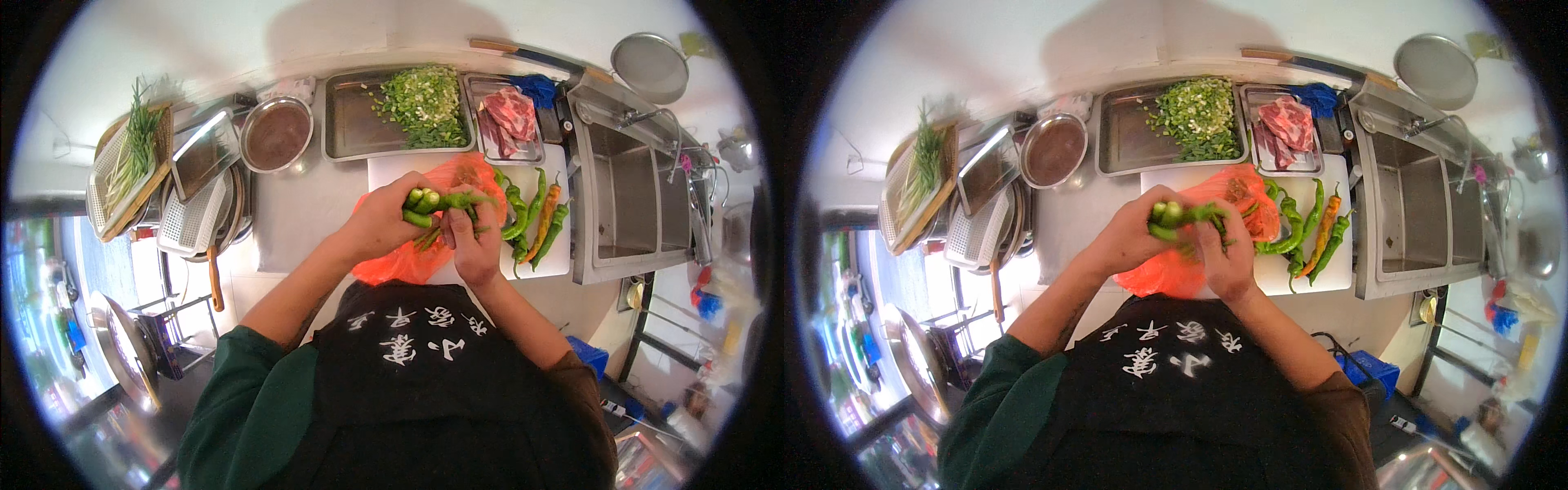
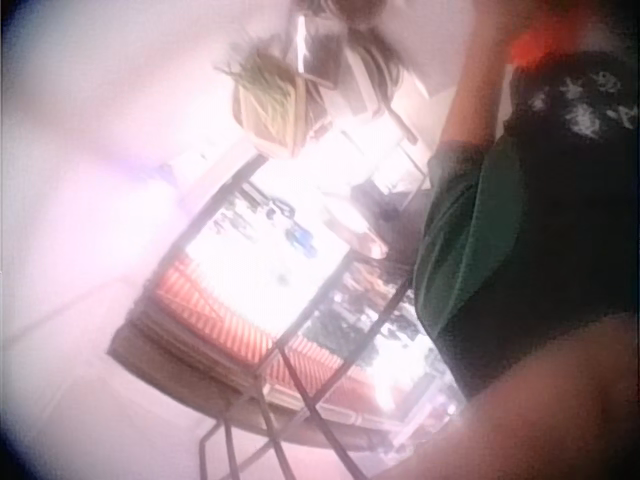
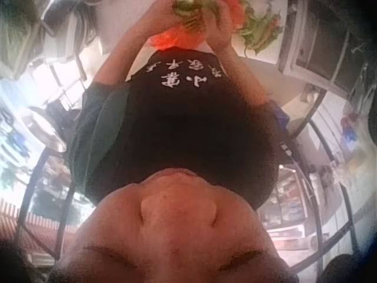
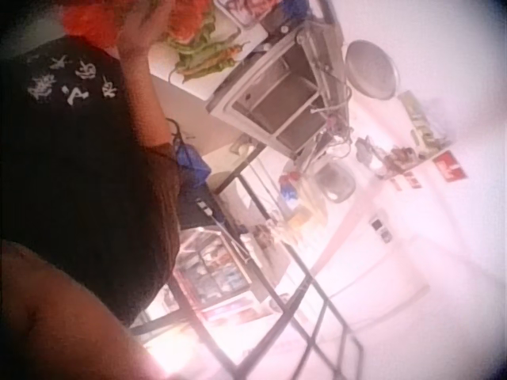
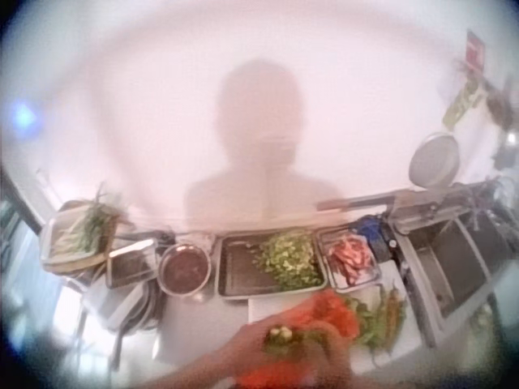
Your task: The person retrieves green and red peppers from a storage area, removes stems, and washes them in a sink. The person also handles green onions and a knife on a cutting board with raw meat nearby.
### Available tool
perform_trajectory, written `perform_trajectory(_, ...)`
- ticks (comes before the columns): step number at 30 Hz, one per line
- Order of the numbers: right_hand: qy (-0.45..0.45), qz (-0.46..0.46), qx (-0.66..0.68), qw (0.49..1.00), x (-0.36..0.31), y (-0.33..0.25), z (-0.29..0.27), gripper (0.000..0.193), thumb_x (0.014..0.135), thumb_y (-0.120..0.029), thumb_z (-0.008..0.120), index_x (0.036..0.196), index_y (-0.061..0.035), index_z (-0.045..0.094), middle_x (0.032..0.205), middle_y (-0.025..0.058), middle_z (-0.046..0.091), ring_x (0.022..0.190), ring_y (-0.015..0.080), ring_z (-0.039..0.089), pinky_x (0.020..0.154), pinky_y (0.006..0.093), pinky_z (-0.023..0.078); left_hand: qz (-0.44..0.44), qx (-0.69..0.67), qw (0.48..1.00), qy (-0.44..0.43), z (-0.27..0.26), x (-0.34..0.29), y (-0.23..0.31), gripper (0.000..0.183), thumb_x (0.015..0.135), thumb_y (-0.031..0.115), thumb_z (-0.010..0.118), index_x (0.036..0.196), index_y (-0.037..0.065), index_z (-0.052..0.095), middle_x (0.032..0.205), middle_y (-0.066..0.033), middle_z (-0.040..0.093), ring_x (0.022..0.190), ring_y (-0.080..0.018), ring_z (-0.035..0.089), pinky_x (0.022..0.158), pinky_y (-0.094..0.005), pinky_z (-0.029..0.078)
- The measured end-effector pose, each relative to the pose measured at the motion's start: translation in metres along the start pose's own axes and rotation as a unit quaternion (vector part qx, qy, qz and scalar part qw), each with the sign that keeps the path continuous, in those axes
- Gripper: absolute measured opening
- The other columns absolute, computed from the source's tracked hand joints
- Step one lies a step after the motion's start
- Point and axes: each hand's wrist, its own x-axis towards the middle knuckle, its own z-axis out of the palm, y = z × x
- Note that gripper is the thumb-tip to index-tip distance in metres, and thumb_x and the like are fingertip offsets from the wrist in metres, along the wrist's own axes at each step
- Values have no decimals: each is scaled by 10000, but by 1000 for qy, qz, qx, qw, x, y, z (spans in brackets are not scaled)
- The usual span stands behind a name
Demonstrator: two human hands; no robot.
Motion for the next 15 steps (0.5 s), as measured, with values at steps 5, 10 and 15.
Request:
perform_trajectory(5,-35,67,24,997,12,-5,-18,336,1041,-133,569,1348,1,539,1021,3,595,888,71,538,794,227,472,-99,48,994,-29,3,3,-9,381,837,143,811,1126,51,580,911,-111,692,829,-189,626,785,-367,527)
perform_trajectory(10,-98,123,-93,983,20,-2,-19,302,1014,-156,620,1278,-9,607,1080,30,654,951,99,590,876,279,499,-119,84,988,-45,1,-15,-16,372,847,192,812,1108,38,596,888,-126,684,806,-218,629,777,-374,526)
perform_trajectory(15,-113,127,-123,978,21,15,-16,246,1018,-179,623,1207,-24,643,971,64,702,884,148,648,828,309,525,-145,84,986,-25,-3,-29,-22,381,848,194,802,1128,31,601,913,-137,691,820,-245,640,791,-379,525)
